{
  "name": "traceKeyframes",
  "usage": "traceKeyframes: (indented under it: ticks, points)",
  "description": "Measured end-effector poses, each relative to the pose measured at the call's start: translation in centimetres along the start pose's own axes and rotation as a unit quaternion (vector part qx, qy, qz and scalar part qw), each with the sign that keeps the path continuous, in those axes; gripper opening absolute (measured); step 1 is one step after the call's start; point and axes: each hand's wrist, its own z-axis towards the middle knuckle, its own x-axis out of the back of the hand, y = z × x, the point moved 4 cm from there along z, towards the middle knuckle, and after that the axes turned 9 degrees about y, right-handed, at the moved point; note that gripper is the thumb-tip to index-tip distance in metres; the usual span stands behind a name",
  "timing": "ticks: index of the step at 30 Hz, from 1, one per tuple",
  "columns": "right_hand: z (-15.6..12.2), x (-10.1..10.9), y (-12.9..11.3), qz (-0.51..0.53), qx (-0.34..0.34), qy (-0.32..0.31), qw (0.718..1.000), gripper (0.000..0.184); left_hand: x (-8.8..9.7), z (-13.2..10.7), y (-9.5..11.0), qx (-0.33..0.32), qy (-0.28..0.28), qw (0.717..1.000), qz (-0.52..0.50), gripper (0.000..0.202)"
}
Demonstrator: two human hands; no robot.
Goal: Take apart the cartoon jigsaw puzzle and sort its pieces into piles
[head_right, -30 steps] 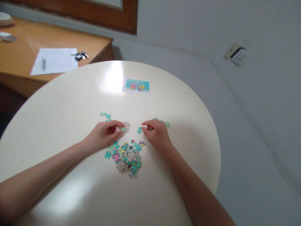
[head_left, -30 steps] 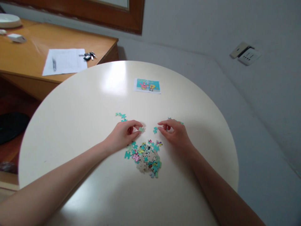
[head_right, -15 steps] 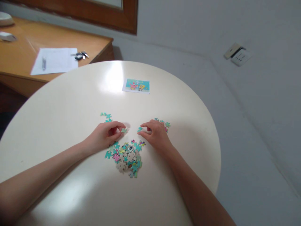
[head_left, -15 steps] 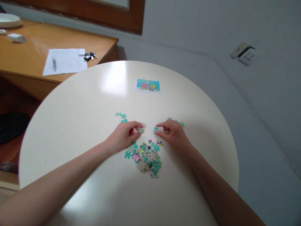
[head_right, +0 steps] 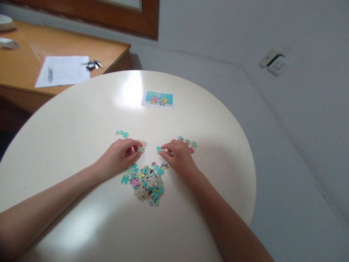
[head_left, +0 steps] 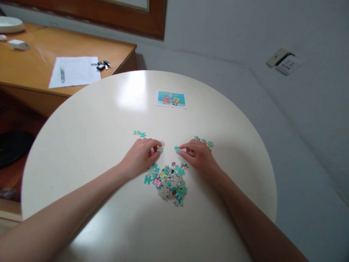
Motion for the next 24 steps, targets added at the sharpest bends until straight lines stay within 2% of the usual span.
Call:
traceKeyframes:
  ticks: [4, 7, 11, 15, 18, 24]
  points:
    - [-0.1, -0.1, -0.4, 0.014, 0.024, -0.016, 0.999, 0.016, 0.0, 0.1, -0.3, -0.011, 0.003, 0.999, 0.034, 0.016]
    - [-0.3, -0.3, -0.7, 0.026, 0.043, -0.032, 0.998, 0.020, 0.2, 0.0, 0.0, -0.047, 0.018, 0.996, 0.067, 0.014]
    - [-0.5, -0.3, -1.0, 0.009, 0.065, -0.041, 0.997, 0.023, 0.8, -1.0, 2.1, -0.147, 0.046, 0.981, 0.117, 0.018]
    - [-0.6, -0.3, -1.4, -0.019, 0.085, -0.044, 0.995, 0.027, 0.3, -2.3, 4.2, -0.197, 0.008, 0.973, 0.121, 0.027]
    - [-0.8, -0.3, -1.8, -0.031, 0.092, -0.055, 0.994, 0.030, -0.4, -2.7, 4.5, -0.190, -0.013, 0.972, 0.135, 0.034]
    - [-1.0, -0.5, -2.7, -0.046, 0.085, -0.091, 0.991, 0.036, -1.2, -2.8, 3.6, -0.155, -0.051, 0.973, 0.162, 0.044]
